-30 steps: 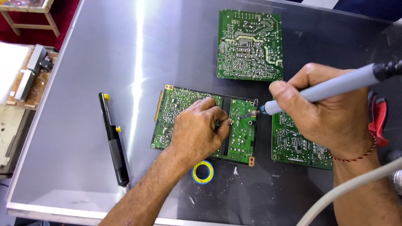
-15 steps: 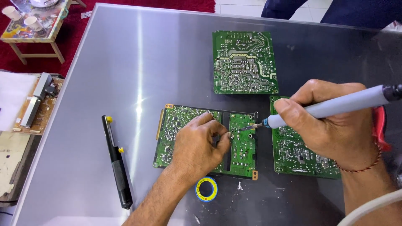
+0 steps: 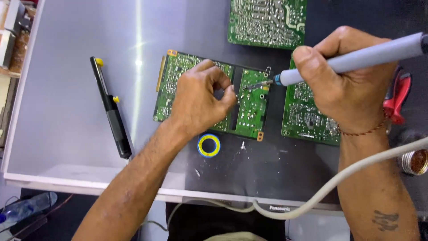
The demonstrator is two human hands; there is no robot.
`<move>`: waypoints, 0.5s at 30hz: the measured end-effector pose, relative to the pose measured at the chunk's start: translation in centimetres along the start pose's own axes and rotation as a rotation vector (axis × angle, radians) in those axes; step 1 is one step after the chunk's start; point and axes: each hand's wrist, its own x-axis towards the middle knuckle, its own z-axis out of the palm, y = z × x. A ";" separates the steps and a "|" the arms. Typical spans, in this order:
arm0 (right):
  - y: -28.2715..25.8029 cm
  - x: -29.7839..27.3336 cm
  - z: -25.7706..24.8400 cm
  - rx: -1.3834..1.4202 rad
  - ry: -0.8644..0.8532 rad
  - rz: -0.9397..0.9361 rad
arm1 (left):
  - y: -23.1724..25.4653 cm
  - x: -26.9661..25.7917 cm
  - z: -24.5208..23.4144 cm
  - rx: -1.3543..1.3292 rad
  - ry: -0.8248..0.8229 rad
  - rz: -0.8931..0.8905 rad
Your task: Soldering electronic components onto a printed circuit board using a soldering iron at a repair bench.
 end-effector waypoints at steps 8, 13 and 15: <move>1.3 -0.6 -0.4 -0.030 -0.046 -0.077 | 0.0 -0.1 0.1 -0.031 0.041 0.034; 1.3 -0.7 0.0 -0.023 -0.009 -0.011 | -0.3 -0.1 0.2 -0.032 0.066 0.047; 1.5 -0.7 -0.1 -0.023 -0.016 -0.045 | -0.2 -0.1 0.2 -0.031 0.050 0.030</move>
